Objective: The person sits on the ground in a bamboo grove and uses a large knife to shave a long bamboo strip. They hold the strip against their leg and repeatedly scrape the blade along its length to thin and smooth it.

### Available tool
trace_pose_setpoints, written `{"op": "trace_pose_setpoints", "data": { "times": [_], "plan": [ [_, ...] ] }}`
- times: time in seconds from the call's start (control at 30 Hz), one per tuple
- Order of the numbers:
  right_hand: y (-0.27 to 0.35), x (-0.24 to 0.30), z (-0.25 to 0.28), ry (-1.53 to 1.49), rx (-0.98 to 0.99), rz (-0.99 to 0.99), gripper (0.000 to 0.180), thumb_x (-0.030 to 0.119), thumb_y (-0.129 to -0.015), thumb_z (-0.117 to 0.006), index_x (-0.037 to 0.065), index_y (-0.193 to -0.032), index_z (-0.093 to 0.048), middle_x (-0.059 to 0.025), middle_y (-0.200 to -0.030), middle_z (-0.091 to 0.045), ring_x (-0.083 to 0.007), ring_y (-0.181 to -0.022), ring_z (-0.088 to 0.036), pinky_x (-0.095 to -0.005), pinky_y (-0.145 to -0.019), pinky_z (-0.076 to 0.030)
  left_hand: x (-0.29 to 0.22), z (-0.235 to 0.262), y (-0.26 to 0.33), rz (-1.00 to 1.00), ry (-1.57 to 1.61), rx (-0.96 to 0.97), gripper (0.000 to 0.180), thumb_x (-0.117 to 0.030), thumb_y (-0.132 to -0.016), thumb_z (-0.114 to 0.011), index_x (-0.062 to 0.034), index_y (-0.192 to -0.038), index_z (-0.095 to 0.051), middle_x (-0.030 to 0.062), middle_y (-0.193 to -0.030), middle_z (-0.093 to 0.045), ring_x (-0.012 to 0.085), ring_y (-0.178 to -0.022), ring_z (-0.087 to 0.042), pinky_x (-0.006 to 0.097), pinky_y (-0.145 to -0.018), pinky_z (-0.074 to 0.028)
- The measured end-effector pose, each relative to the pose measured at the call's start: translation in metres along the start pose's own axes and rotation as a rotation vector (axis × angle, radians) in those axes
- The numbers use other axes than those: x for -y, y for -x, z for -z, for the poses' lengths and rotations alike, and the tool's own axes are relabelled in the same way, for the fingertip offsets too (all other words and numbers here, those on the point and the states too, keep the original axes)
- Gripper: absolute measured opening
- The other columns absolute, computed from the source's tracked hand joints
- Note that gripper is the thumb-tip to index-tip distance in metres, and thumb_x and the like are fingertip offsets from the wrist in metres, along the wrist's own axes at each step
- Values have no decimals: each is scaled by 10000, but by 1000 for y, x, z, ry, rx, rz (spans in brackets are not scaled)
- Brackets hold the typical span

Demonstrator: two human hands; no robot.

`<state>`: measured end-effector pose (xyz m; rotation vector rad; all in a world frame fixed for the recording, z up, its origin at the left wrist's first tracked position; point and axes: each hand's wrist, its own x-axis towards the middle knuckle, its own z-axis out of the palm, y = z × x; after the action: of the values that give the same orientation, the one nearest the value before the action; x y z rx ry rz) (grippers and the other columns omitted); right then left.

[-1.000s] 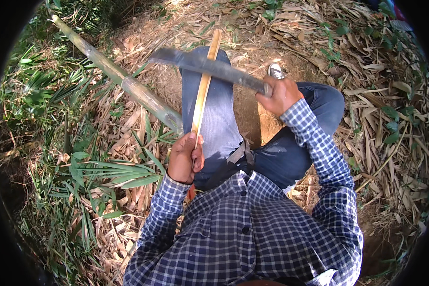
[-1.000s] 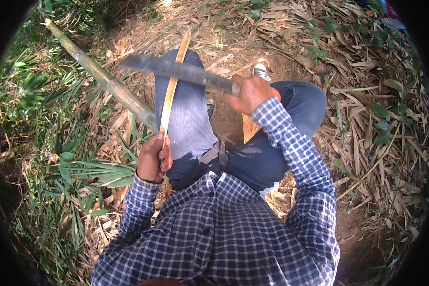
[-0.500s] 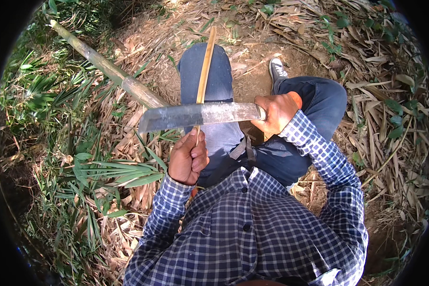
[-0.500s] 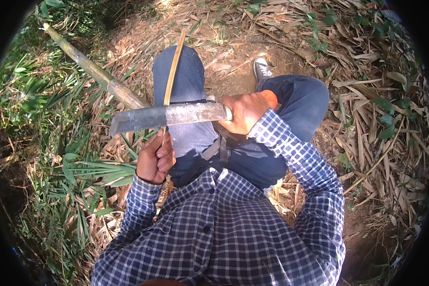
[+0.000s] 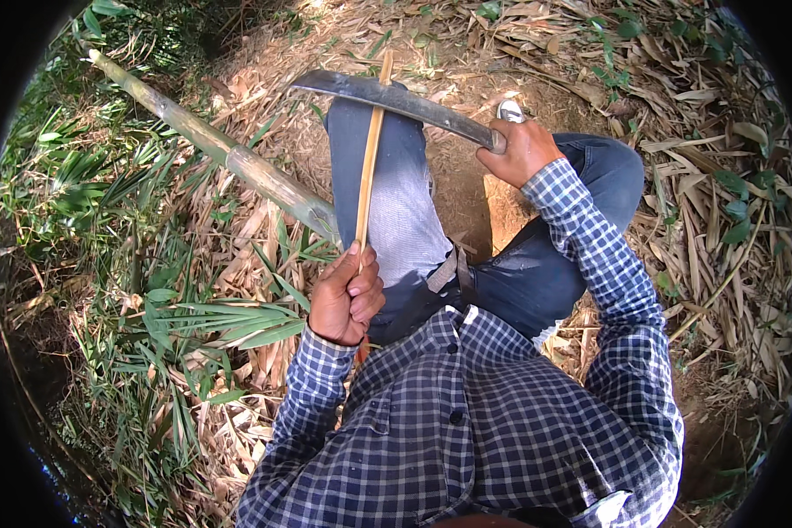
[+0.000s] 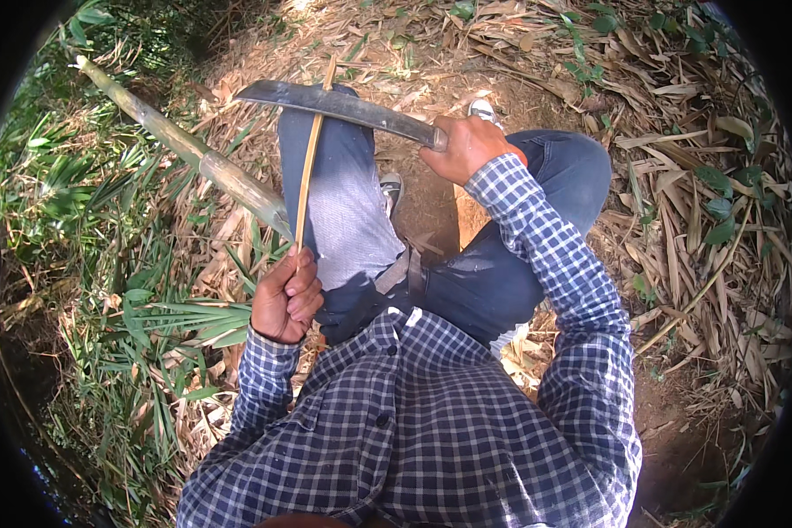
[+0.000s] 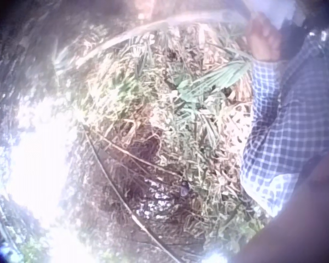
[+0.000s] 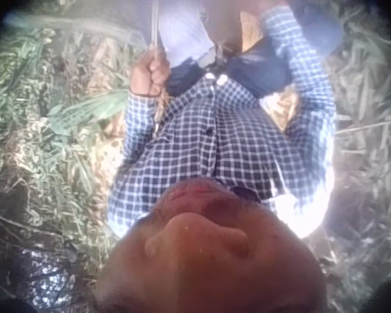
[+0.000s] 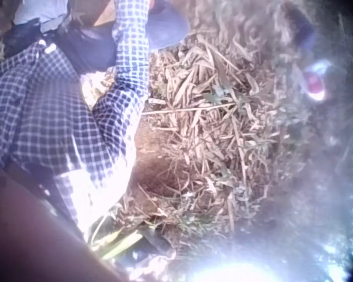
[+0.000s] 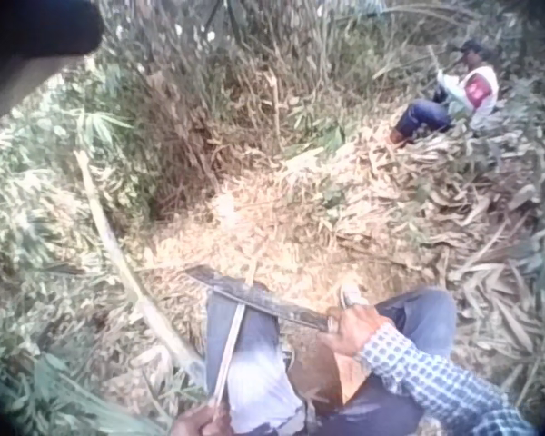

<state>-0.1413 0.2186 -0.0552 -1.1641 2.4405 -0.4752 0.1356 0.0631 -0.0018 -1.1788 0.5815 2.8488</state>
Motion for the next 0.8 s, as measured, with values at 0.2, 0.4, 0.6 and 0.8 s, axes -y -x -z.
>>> {"op": "trace_pose_setpoints", "data": {
  "times": [0.2, 0.4, 0.6, 0.8],
  "plan": [
    [0, 3, 8, 38, 133, 147, 343, 336, -762, -680, 81, -990, -710, -170, -622, -646, -351, -600, -663, -461, -623, -556, -2, 11, 3, 34, 71, 37, 207, -205, -1061, -360, -60, -963, -471, -40, -626, -357, 58, -424, -300, 207, -367, -277],
    [-38, -11, 9, -27, -27, -129, 363, 345, -789, -654, 38, -974, -712, -177, -686, -681, -333, -599, -673, -456, -651, -566, -9, 5, -8, 64, 169, 102, 179, -168, -1049, -368, -44, -969, -471, -28, -622, -369, 75, -441, -341, 225, -374, -312],
    [35, 28, -14, -158, -27, 303, 317, 366, -745, -693, 67, -838, -641, -134, -589, -614, -361, -569, -633, -469, -541, -505, -5, 16, -13, 127, 345, 164, 230, -199, -1057, -332, -43, -955, -467, -13, -609, -383, 98, -443, -363, 240, -381, -333],
    [23, 8, -1, 25, -14, 122, 333, 368, -725, -717, 92, -912, -704, -163, -614, -640, -358, -603, -665, -478, -578, -530, -1, 14, -15, 171, 436, 234, 250, -211, -1059, -318, -47, -932, -458, -2, -607, -395, 116, -459, -385, 249, -394, -351]
  ]
}}
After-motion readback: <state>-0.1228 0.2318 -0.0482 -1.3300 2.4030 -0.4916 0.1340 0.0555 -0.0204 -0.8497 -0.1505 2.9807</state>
